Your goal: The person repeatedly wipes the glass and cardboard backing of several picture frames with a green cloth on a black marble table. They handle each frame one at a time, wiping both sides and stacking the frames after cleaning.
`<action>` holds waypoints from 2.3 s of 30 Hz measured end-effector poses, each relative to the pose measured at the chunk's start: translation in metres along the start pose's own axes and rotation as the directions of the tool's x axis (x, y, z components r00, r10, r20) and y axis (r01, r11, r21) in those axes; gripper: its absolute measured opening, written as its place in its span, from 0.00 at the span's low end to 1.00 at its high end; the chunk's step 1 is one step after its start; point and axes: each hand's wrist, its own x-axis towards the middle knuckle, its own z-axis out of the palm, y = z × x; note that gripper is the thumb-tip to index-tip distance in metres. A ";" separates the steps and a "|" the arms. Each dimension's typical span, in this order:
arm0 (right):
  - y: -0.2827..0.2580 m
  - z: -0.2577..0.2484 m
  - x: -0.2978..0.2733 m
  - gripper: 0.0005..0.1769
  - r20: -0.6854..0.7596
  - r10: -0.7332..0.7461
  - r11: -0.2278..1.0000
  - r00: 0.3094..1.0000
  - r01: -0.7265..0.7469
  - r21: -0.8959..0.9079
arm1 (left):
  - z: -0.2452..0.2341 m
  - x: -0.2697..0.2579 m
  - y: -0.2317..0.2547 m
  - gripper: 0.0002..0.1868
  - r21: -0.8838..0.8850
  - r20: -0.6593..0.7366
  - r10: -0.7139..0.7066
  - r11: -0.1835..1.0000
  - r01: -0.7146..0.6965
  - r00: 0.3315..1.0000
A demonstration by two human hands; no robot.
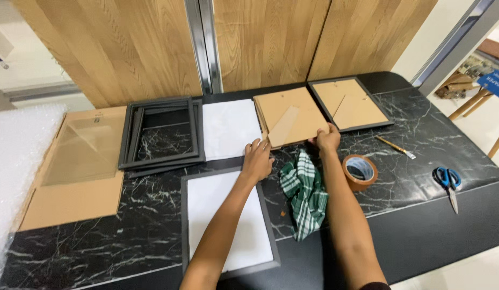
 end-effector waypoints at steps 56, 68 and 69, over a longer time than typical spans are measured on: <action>0.003 -0.065 -0.277 0.05 0.581 -0.254 0.917 0.773 0.384 -0.111 | -0.035 -0.204 -0.092 0.39 -0.960 -0.234 -0.513 0.257 -0.113 0.826; -0.031 0.030 -0.198 0.08 0.399 -0.209 0.964 0.893 0.255 -0.067 | -0.033 -0.112 -0.124 0.39 -0.908 -0.179 -0.590 0.407 0.099 0.788; -0.024 0.036 -0.186 0.08 0.400 -0.209 0.965 0.892 0.255 -0.066 | -0.034 -0.112 -0.121 0.39 -0.907 -0.180 -0.590 0.409 0.099 0.787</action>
